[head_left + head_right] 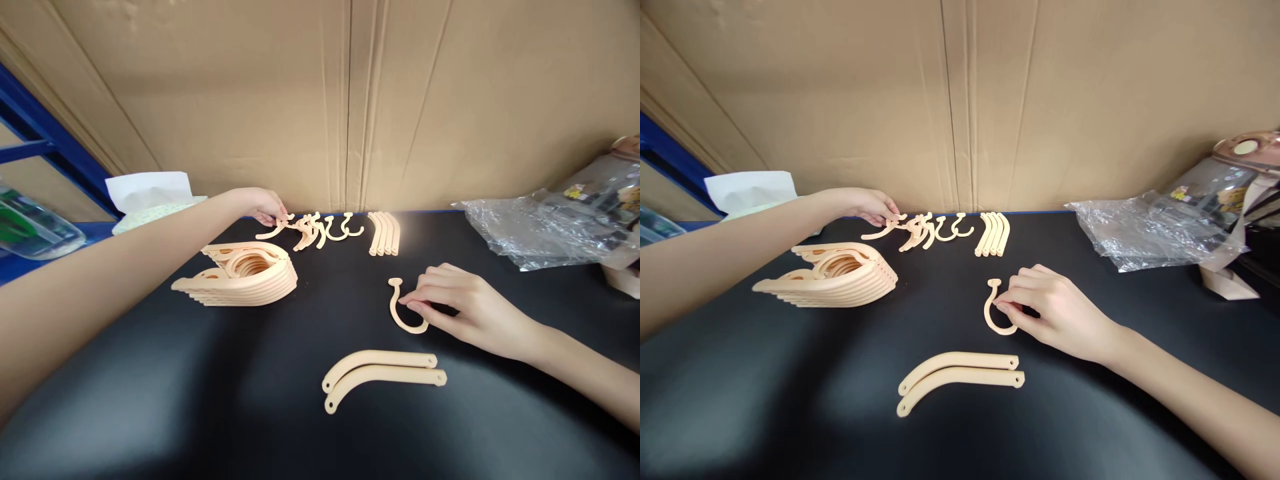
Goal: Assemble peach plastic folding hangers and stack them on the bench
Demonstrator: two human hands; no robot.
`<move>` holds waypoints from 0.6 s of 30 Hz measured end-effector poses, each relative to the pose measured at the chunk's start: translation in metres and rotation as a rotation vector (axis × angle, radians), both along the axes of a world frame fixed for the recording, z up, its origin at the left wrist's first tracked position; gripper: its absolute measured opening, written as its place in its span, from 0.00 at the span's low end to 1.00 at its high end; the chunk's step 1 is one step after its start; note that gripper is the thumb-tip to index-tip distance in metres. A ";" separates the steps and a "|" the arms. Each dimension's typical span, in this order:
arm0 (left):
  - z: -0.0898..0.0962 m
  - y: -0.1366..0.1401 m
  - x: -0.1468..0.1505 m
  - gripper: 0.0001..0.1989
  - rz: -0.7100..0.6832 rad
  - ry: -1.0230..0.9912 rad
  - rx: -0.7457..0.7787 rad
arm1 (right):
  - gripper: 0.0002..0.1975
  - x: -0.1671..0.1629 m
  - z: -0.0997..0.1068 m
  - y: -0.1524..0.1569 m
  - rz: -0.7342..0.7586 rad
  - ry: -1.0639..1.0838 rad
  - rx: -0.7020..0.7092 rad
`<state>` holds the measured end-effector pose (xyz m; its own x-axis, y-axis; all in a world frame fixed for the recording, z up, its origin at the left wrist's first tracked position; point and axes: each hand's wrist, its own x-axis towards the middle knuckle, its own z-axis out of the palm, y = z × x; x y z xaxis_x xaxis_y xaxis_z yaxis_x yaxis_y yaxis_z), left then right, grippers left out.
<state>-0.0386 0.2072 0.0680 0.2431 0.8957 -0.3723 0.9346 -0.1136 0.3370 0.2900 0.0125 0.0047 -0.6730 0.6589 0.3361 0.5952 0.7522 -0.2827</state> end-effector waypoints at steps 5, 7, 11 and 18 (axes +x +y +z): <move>0.005 -0.007 -0.001 0.26 0.092 -0.051 0.029 | 0.11 0.000 0.002 -0.001 0.007 -0.005 0.010; 0.009 -0.009 -0.002 0.27 0.116 -0.079 0.056 | 0.12 0.000 0.002 -0.002 0.008 -0.006 0.014; 0.024 -0.016 -0.005 0.29 0.149 -0.131 0.125 | 0.12 -0.001 0.003 -0.003 0.010 -0.007 0.026; 0.067 -0.065 0.016 0.21 0.043 -0.224 0.298 | 0.11 -0.003 0.003 -0.002 0.008 -0.002 0.038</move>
